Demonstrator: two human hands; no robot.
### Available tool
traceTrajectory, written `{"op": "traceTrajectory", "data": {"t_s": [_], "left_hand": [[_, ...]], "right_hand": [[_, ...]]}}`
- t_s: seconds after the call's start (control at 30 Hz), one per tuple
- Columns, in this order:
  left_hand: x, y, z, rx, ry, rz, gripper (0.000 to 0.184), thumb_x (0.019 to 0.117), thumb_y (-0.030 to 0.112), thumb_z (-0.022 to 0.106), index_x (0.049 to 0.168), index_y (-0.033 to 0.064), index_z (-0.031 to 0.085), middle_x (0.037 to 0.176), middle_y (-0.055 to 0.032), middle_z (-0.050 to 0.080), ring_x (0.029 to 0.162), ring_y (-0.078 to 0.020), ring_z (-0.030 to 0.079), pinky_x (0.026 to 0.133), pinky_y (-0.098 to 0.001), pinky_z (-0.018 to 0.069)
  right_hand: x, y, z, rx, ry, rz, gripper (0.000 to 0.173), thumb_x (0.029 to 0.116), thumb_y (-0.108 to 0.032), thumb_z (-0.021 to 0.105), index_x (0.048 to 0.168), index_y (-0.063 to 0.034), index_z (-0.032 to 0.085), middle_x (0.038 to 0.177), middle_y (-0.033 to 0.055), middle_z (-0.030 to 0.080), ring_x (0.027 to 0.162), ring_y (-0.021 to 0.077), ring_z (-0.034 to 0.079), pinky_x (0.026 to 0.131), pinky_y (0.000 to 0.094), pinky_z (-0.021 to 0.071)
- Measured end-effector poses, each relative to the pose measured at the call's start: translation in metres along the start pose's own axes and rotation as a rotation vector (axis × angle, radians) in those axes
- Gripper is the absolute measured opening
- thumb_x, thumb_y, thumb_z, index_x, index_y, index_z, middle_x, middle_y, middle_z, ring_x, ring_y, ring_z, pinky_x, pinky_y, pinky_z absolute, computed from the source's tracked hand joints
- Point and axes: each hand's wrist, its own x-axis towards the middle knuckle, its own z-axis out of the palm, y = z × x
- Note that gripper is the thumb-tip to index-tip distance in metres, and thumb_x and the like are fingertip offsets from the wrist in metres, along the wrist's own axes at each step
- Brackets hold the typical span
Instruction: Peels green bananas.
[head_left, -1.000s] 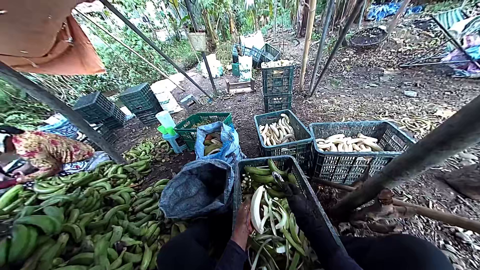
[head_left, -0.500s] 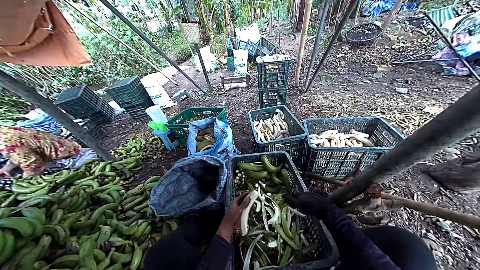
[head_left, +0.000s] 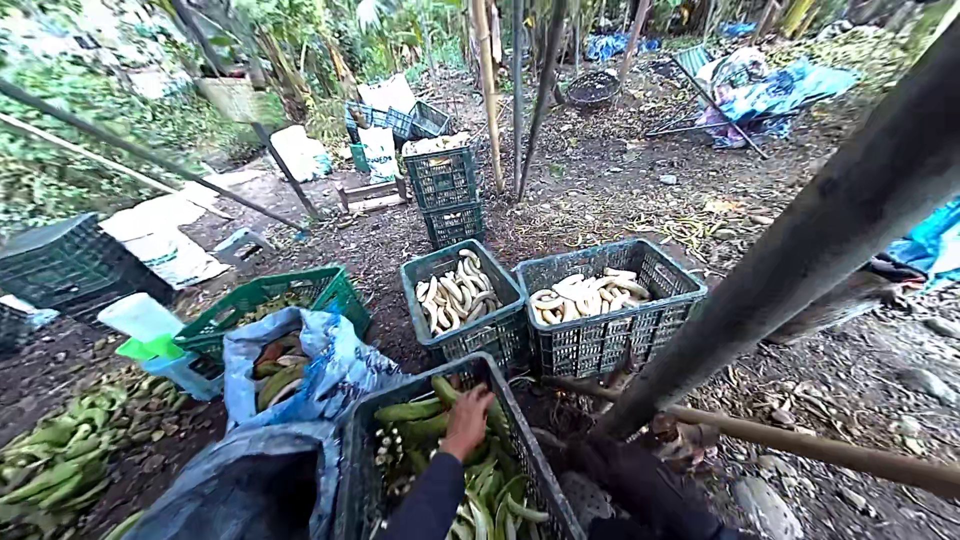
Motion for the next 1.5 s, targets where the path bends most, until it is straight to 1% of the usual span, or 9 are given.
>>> {"op": "traceTrajectory", "data": {"t_s": [0.13, 0.4, 0.53, 0.63, 0.73, 0.83, 1.07, 1.37, 1.5], "left_hand": [[0.008, -0.034, 0.063, 0.252, -0.273, 0.070, 0.069, 0.0931, -0.004, 0.060, 0.157, 0.0142, 0.040, 0.167, -0.0093, 0.028, 0.156, -0.0361, 0.018, 0.121, -0.0656, 0.0178], [0.011, -0.062, 0.064, 0.323, -0.228, 0.180, 0.044, 0.0979, -0.005, 0.052, 0.137, 0.0114, 0.065, 0.155, -0.0206, 0.045, 0.149, -0.0435, 0.032, 0.119, -0.0615, 0.0265], [-0.030, -0.072, 0.037, -0.236, 0.047, 0.040, 0.046, 0.0917, 0.004, 0.071, 0.134, -0.0081, 0.060, 0.144, -0.0280, 0.054, 0.139, -0.0416, 0.048, 0.119, -0.0512, 0.0348], [-0.091, -0.058, 0.017, -0.911, 0.397, -0.242, 0.049, 0.0999, 0.003, 0.058, 0.143, -0.0134, 0.044, 0.136, -0.0296, 0.057, 0.124, -0.0294, 0.060, 0.108, -0.0398, 0.0474], [-0.142, -0.033, 0.000, -1.663, 0.662, -0.419, 0.044, 0.1130, 0.026, 0.027, 0.151, 0.0045, 0.034, 0.134, -0.0166, 0.055, 0.112, -0.0217, 0.060, 0.092, -0.0411, 0.0531], [-0.177, -0.021, -0.007, -2.006, 0.888, -0.477, 0.052, 0.1110, 0.046, 0.020, 0.137, 0.0097, 0.046, 0.115, -0.0127, 0.060, 0.099, -0.0230, 0.062, 0.081, -0.0455, 0.0544], [-0.240, -0.016, -0.003, -1.928, 1.023, -0.597, 0.051, 0.1123, 0.041, 0.019, 0.144, 0.0068, 0.042, 0.125, -0.0163, 0.057, 0.104, -0.0238, 0.059, 0.084, -0.0435, 0.0520], [-0.258, -0.010, -0.009, -1.895, 1.041, -0.706, 0.051, 0.1130, 0.038, 0.022, 0.142, 0.0026, 0.045, 0.127, -0.0205, 0.057, 0.107, -0.0269, 0.058, 0.087, -0.0462, 0.0497], [-0.261, -0.013, -0.005, -1.934, 1.009, -0.834, 0.047, 0.1121, 0.037, 0.025, 0.138, 0.0041, 0.047, 0.121, -0.0199, 0.056, 0.101, -0.0286, 0.057, 0.080, -0.0476, 0.0491]], "right_hand": [[0.000, -0.011, 0.005, 0.080, -0.014, -0.058, 0.060, 0.1068, -0.056, 0.036, 0.132, -0.0101, 0.065, 0.114, 0.0212, 0.073, 0.108, 0.0411, 0.069, 0.092, 0.0658, 0.0501], [0.002, -0.024, 0.007, 0.275, -0.018, -0.006, 0.062, 0.1102, -0.052, 0.029, 0.129, -0.0051, 0.065, 0.114, 0.0188, 0.072, 0.105, 0.0333, 0.070, 0.095, 0.0560, 0.0529], [0.006, -0.029, 0.014, 0.375, 0.080, -0.031, 0.054, 0.1112, -0.046, 0.032, 0.130, -0.0070, 0.065, 0.110, 0.0158, 0.072, 0.099, 0.0286, 0.071, 0.092, 0.0514, 0.0551], [0.013, -0.031, 0.029, 0.586, 0.199, -0.215, 0.045, 0.1084, -0.040, 0.040, 0.136, -0.0106, 0.062, 0.106, 0.0103, 0.071, 0.091, 0.0205, 0.068, 0.084, 0.0471, 0.0559], [0.018, -0.051, 0.051, 0.601, 0.228, -0.416, 0.043, 0.1090, -0.029, 0.041, 0.139, -0.0068, 0.062, 0.127, 0.0134, 0.069, 0.116, 0.0186, 0.065, 0.105, 0.0415, 0.0487], [0.008, -0.078, 0.087, 0.382, 0.117, -0.416, 0.046, 0.1104, -0.036, 0.041, 0.131, -0.0062, 0.068, 0.120, 0.0195, 0.071, 0.114, 0.0306, 0.067, 0.103, 0.0544, 0.0477], [-0.017, -0.109, 0.199, 0.228, -0.153, -0.466, 0.052, 0.1063, -0.051, 0.040, 0.133, -0.0189, 0.070, 0.127, 0.0137, 0.070, 0.121, 0.0325, 0.064, 0.104, 0.0649, 0.0421], [-0.026, -0.120, 0.212, 0.339, -0.156, -0.604, 0.058, 0.1045, -0.053, 0.037, 0.124, -0.0117, 0.073, 0.116, 0.0117, 0.073, 0.112, 0.0256, 0.067, 0.102, 0.0579, 0.0437], [0.009, -0.089, 0.233, 0.421, -0.231, -0.343, 0.053, 0.1105, -0.046, 0.036, 0.142, -0.0103, 0.061, 0.137, 0.0159, 0.065, 0.128, 0.0316, 0.060, 0.111, 0.0582, 0.0410]]}}
